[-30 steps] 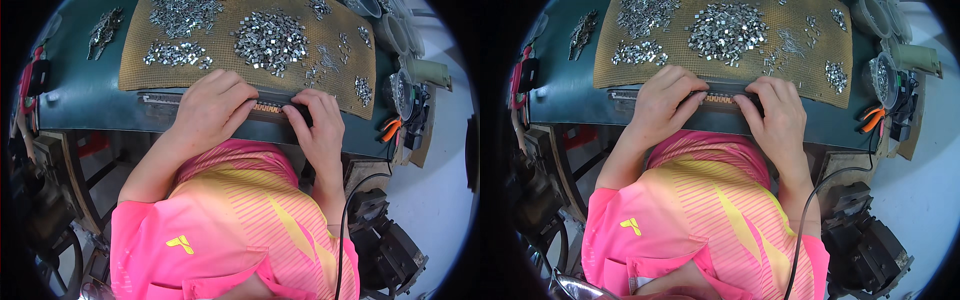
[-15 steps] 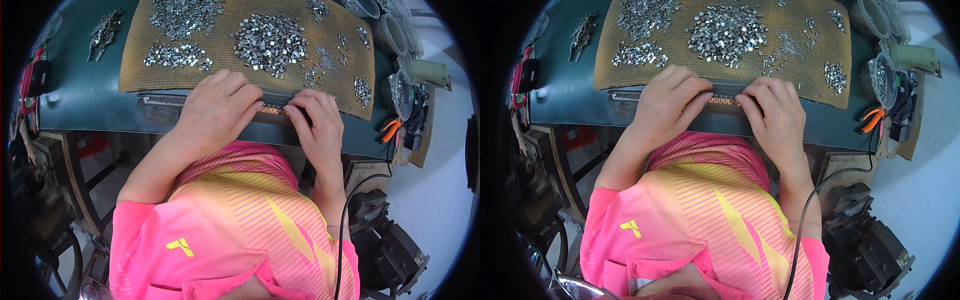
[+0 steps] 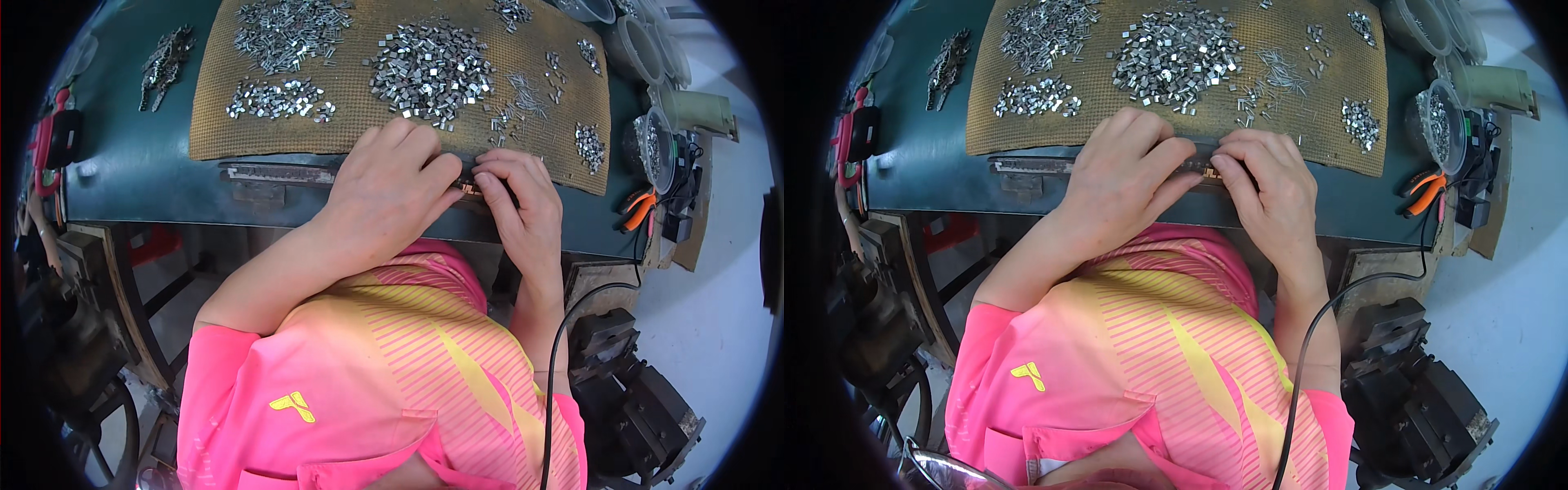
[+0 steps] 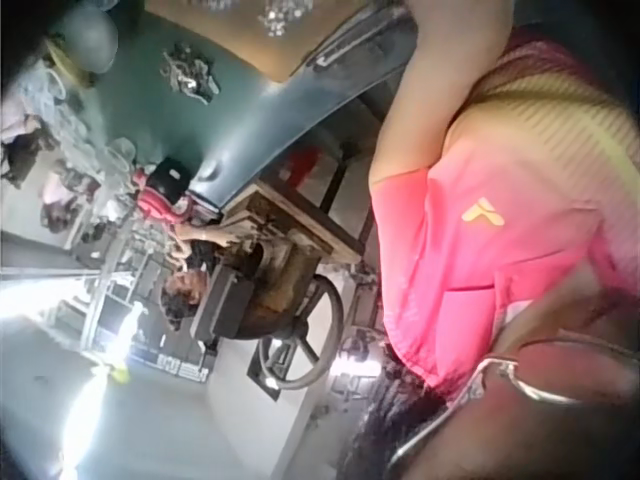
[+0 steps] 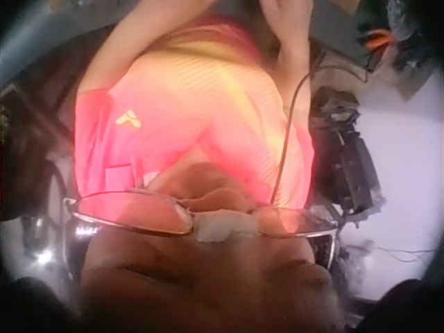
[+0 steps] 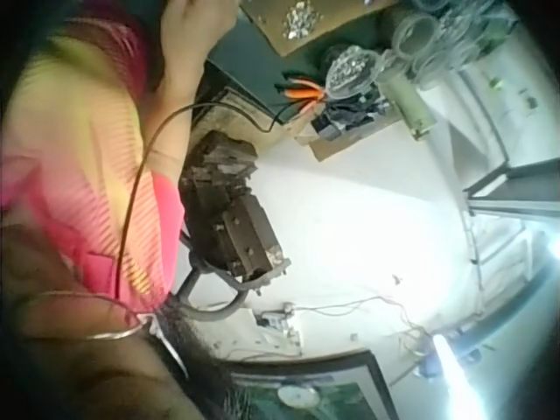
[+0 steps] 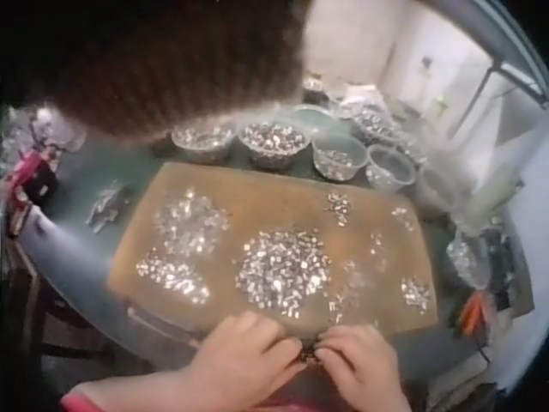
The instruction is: The person places small metal pieces into a mold bar by hand, inserts the loaded mold bar into a manual press machine, and rotates the wheel to press the pieces.
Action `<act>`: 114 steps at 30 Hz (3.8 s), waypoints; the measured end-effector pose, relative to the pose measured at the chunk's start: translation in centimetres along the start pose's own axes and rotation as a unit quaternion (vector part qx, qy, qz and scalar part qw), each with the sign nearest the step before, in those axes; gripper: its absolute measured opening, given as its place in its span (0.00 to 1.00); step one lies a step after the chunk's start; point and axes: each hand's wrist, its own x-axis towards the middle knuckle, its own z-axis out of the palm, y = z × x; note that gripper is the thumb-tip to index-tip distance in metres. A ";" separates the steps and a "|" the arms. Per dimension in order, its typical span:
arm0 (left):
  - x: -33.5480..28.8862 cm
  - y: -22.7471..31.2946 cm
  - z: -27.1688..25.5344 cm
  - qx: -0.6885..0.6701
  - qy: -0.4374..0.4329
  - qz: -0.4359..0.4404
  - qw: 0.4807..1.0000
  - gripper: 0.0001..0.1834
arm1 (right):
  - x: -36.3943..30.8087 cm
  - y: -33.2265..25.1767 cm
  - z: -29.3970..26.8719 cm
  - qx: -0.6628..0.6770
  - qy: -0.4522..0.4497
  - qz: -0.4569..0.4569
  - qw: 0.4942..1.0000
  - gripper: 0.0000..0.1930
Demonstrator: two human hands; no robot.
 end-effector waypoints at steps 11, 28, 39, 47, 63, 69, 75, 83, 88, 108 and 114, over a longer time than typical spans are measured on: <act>-0.1 0.0 -0.8 -0.025 -0.034 -0.026 0.999 0.18 | -0.2 -0.1 -0.4 0.009 -0.010 -0.006 1.000 0.05; -0.6 -0.4 -0.5 -0.026 -0.010 -0.009 1.000 0.14 | -0.1 -0.9 0.0 -0.054 -0.017 -0.032 0.998 0.11; -0.5 -0.7 -1.7 -0.080 -0.037 -0.015 0.996 0.15 | -0.1 -0.7 0.1 -0.039 -0.014 -0.021 0.999 0.09; -2.2 -3.4 -6.3 0.023 0.072 -0.027 0.997 0.12 | -0.2 -0.5 -0.1 -0.024 -0.012 -0.018 0.999 0.08; -9.5 -8.0 -11.0 0.166 0.011 -0.038 0.985 0.23 | -0.8 -0.7 -1.6 0.044 -0.025 0.011 0.999 0.06; -8.8 -8.1 -11.9 0.176 -0.009 0.015 0.984 0.22 | -2.6 1.1 -3.3 0.007 0.024 0.069 0.997 0.06; -8.3 -4.5 -14.6 0.174 -0.011 0.048 0.983 0.25 | -4.0 2.1 -3.8 -0.054 0.027 0.054 0.997 0.10; -3.6 0.4 -8.8 -0.086 0.040 0.137 0.986 0.25 | -3.7 1.7 -3.7 -0.116 -0.017 0.023 0.993 0.17; 0.3 1.6 -2.2 -0.028 0.063 0.193 0.979 0.20 | -3.8 1.7 -3.4 -0.130 -0.001 0.000 0.992 0.17; -4.1 -1.8 -4.0 0.070 0.021 -0.001 0.997 0.21 | -2.7 -0.2 -4.1 0.027 -0.057 -0.038 0.997 0.12; -4.7 -2.3 -4.5 0.008 -0.013 0.040 0.999 0.23 | -3.6 -0.9 -4.8 0.166 -0.185 0.189 0.950 0.27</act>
